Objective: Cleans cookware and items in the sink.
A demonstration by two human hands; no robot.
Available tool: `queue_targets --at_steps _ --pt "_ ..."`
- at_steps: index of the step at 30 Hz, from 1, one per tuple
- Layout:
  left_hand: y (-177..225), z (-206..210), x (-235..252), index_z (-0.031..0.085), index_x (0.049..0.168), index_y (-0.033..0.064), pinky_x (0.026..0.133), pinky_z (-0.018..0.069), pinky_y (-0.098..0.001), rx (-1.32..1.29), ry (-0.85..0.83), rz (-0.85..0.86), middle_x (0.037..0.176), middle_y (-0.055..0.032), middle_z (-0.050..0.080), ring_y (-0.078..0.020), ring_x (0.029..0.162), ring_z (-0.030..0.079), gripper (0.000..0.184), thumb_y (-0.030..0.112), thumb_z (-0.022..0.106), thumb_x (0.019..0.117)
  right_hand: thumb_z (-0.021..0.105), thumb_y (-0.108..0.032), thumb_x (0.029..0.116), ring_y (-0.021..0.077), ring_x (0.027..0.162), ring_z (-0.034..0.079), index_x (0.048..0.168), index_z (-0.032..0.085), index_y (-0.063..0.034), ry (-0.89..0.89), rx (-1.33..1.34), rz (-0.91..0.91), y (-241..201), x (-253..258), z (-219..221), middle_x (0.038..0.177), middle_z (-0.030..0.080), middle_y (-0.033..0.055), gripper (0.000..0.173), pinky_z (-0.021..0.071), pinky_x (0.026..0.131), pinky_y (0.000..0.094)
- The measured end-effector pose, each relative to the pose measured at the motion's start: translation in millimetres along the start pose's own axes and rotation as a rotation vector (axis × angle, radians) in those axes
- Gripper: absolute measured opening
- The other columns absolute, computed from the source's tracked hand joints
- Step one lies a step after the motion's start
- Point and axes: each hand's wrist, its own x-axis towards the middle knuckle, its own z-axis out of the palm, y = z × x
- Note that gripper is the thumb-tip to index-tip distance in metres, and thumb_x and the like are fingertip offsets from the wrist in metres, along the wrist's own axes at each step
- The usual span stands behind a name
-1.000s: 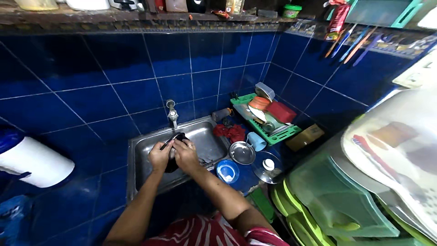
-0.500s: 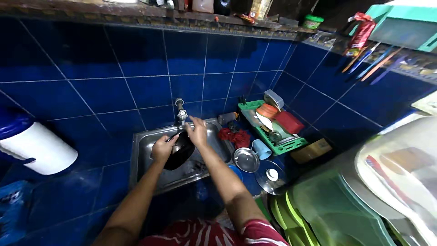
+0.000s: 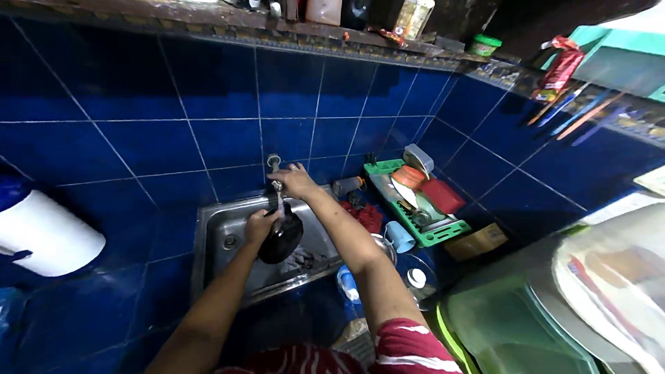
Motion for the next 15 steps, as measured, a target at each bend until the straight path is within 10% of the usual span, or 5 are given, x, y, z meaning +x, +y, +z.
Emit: queue_targets --at_steps 3,8,15 --pt "4.7 2.1 3.4 0.071 0.104 0.0092 0.087 0.0516 -0.0611 0.005 0.008 -0.013 0.101 -0.0155 0.072 -0.0342 0.099 0.069 0.057 0.065 0.065 0.0907 0.070 -0.006 0.0909 0.0382 0.127 0.060 0.150 0.053 -0.0194 0.096 0.407 0.316 22.4 -25.7 50.2 0.140 0.063 0.0155 0.063 0.0503 0.104 0.0627" --pt "4.5 19.5 -0.8 0.072 0.109 0.0098 0.089 0.0515 -0.0624 0.034 0.050 -0.014 0.103 -0.0162 0.073 -0.0355 0.101 0.069 0.065 0.071 0.063 0.0881 0.047 -0.023 0.1076 0.0290 0.130 0.060 0.135 0.065 -0.0066 0.048 0.531 0.593 -16.6 -68.0 135.4 0.139 0.063 0.0152 0.037 0.0477 0.112 0.0482" --pt "9.4 24.0 -20.1 0.072 0.113 0.0076 0.090 0.0516 -0.0614 0.148 0.069 0.103 0.104 -0.0180 0.073 -0.0374 0.102 0.070 0.064 0.067 0.066 0.0891 0.061 -0.015 0.1014 0.0257 0.121 0.066 0.122 0.073 -0.0050 0.175 0.788 0.694 14.0 -86.4 140.9 0.126 0.071 0.0146 0.026 0.0496 0.108 0.0462"
